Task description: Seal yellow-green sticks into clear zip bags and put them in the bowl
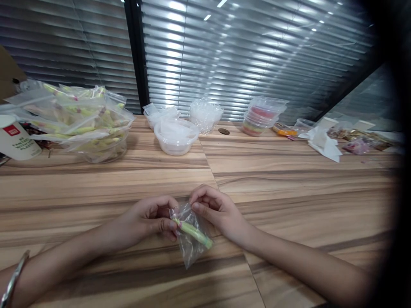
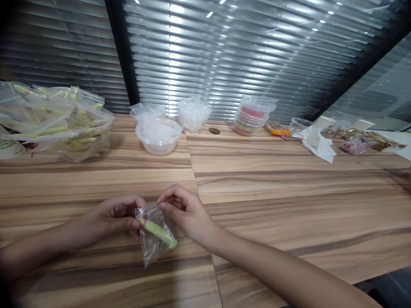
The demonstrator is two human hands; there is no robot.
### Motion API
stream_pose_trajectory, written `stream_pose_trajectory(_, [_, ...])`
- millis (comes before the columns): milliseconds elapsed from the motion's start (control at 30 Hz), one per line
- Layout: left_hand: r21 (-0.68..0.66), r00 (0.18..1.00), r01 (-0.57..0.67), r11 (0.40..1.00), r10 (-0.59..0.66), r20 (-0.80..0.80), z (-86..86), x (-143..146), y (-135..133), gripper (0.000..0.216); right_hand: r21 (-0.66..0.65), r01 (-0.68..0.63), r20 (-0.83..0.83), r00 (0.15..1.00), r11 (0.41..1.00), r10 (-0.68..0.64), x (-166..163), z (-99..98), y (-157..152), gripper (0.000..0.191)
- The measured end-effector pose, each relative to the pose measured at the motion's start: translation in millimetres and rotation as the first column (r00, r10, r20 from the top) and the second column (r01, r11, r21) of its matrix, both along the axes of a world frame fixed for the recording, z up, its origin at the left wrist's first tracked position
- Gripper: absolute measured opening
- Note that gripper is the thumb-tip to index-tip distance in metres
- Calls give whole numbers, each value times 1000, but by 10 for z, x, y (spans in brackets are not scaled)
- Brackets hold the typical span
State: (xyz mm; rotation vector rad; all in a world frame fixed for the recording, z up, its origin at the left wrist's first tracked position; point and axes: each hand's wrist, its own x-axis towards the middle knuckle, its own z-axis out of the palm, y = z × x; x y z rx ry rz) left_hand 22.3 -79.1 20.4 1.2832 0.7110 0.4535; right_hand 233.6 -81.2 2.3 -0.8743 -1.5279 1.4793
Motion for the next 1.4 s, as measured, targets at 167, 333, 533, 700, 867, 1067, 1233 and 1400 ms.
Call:
stream_pose_trajectory(167, [26,999,21,999,-20,-28,5,-20,-1,7,4,0,7,1000,1000,0,7,-19,5,9])
stream_pose_trajectory(333, [75,997,50,996,-45,-68,-5,-39,2,12,23,1,24,1000,1000,-2,19,-19,9,7])
stream_pose_trajectory(533, [56,995,57,997,-52,-91,25,-30,14,14,-42,1,-20,1000,999,-2,4,-5,-1,8])
stream_pose_trajectory(700, [59,994,68,996,-63,-91,20,-42,7,15,-54,5,-26,1000,999,-7,1,-19,2,9])
stream_pose_trajectory(867, [79,993,77,994,-69,-99,6,-50,7,17,-71,-63,-1,998,996,63,7,-5,-25,13])
stream_pose_trajectory(1067, [39,1000,6,999,-6,-17,-4,-51,-6,13,-81,-202,44,978,976,206,34,33,-79,32])
stream_pose_trajectory(1233, [-87,987,-128,988,136,91,-45,-27,-11,10,-55,-273,-11,962,960,273,71,31,-58,45])
stream_pose_trajectory(1400, [-207,932,-265,942,305,195,-71,7,1,8,-160,-342,-87,939,926,332,106,46,-25,57])
